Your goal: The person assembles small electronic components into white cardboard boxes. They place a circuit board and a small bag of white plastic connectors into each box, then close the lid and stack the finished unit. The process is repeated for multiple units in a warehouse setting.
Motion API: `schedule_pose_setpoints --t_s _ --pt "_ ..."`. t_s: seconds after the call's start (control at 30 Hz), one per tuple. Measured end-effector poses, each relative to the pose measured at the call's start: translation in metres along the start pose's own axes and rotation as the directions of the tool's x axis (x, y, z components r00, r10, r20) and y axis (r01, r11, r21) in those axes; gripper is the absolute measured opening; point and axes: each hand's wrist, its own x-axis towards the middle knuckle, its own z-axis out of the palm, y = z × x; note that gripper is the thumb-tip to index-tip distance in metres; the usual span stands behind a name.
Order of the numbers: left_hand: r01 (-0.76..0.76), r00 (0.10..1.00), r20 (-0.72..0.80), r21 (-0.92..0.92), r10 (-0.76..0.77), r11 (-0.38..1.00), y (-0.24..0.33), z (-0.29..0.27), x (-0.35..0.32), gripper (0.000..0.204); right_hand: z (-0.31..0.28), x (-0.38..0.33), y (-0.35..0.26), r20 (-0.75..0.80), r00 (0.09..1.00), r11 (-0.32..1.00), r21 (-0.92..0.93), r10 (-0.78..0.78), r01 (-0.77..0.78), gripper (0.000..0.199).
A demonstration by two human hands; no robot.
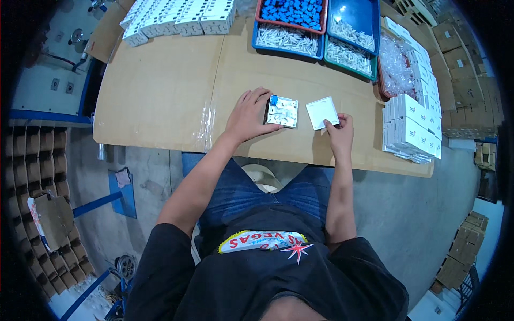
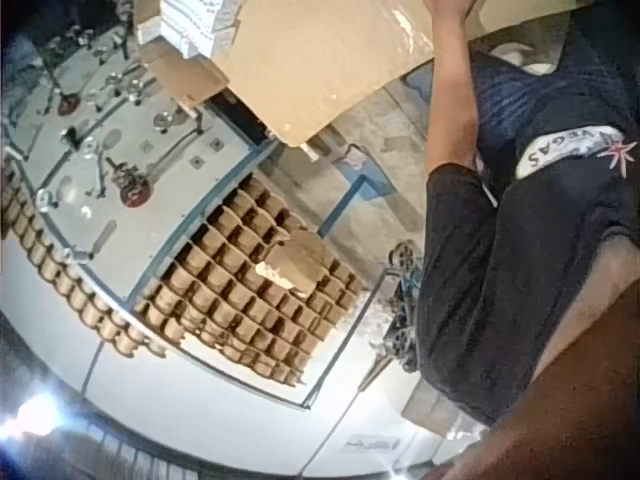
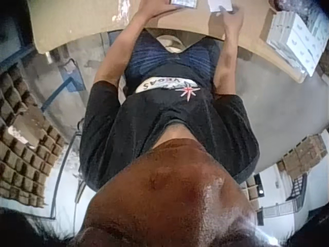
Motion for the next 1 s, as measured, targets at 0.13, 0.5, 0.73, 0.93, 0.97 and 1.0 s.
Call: schedule_pose_setpoints --t_s 0.13,0.5,0.73,0.93,0.97,1.0 --pt "0.237 0.967 0.075 -0.614 -0.243 0.753 0.015 -0.001 -0.006 0.077 -0.004 -0.016 -0.037 -0.056 0.993 0.937 0.329 -0.107 0.120 0.037" --pt "0.231 0.890 0.406 -0.793 -0.206 -0.564 0.083 -0.010 -0.039 0.074 -0.029 -0.036 -0.033 0.172 0.981 0.153 0.971 0.086 -0.184 0.039" --pt "0.255 0.895 0.441 -0.636 -0.072 -0.728 0.073 -0.004 -0.051 0.071 -0.017 -0.051 -0.056 0.453 0.871 0.079 0.891 -0.192 -0.446 0.051" --pt "0.267 0.884 0.463 -0.608 -0.061 -0.748 0.075 0.009 -0.053 0.068 -0.007 -0.050 -0.055 0.511 0.792 -0.020 0.836 -0.334 -0.548 0.061" --pt "0.273 0.878 0.475 -0.611 -0.067 -0.743 0.076 0.010 -0.053 0.069 -0.005 -0.054 -0.057 0.523 0.790 0.041 0.841 -0.320 -0.540 0.061" --pt "0.280 0.871 0.486 -0.613 -0.073 -0.739 0.077 0.011 -0.054 0.069 -0.004 -0.058 -0.060 0.533 0.789 0.102 0.842 -0.306 -0.530 0.062"
